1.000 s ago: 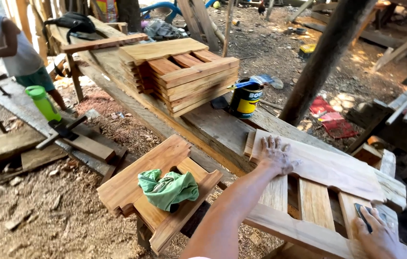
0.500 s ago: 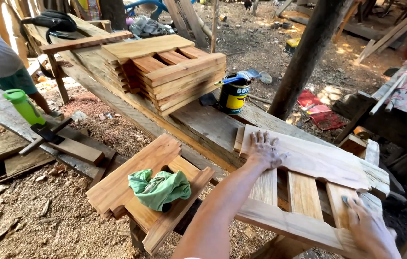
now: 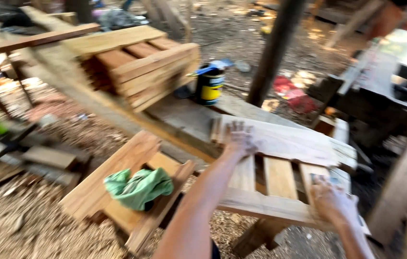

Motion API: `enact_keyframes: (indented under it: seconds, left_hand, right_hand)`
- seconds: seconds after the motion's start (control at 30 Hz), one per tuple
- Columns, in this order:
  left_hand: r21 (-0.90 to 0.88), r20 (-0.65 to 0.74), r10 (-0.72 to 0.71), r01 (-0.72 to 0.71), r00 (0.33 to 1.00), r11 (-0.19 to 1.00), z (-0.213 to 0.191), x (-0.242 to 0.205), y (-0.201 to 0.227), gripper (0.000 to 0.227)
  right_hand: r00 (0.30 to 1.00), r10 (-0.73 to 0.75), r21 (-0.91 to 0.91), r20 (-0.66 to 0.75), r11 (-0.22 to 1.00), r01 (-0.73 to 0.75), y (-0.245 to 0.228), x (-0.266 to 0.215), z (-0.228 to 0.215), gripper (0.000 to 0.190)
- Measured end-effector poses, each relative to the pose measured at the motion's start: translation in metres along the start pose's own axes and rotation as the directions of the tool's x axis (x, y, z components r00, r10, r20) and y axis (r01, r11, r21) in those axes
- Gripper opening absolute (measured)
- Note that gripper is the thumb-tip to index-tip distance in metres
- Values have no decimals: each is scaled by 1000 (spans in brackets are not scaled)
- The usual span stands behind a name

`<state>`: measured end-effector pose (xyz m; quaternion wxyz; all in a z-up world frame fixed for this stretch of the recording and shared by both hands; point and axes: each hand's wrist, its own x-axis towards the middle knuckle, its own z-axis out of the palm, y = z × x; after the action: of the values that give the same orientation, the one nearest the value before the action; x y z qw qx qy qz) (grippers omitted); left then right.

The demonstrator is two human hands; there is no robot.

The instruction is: Sanding pieces of wooden furniture manually using sandpaper.

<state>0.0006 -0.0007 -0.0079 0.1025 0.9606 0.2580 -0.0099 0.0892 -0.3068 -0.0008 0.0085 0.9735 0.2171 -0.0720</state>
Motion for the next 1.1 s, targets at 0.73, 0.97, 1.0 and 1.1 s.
enact_keyframes:
  seconds: [0.73, 0.97, 1.0, 1.1]
  left_hand:
    - [-38, -103, 21, -25, 994, 999, -1, -1, 2, 84]
    - [-49, -108, 14, -20, 994, 999, 1, 4, -3, 84]
    - [-41, -105, 29, -33, 994, 999, 4, 0, -3, 84]
    - [-37, -121, 36, -40, 992, 999, -1, 1, -1, 85]
  right_hand:
    - [984, -176, 21, -19, 984, 176, -9, -37, -13, 49]
    - [992, -104, 115, -71, 987, 111, -43, 1, -14, 47]
    - [993, -89, 124, -71, 987, 98, -39, -11, -7, 47]
    - [978, -158, 116, -133, 978, 174, -33, -40, -11, 47]
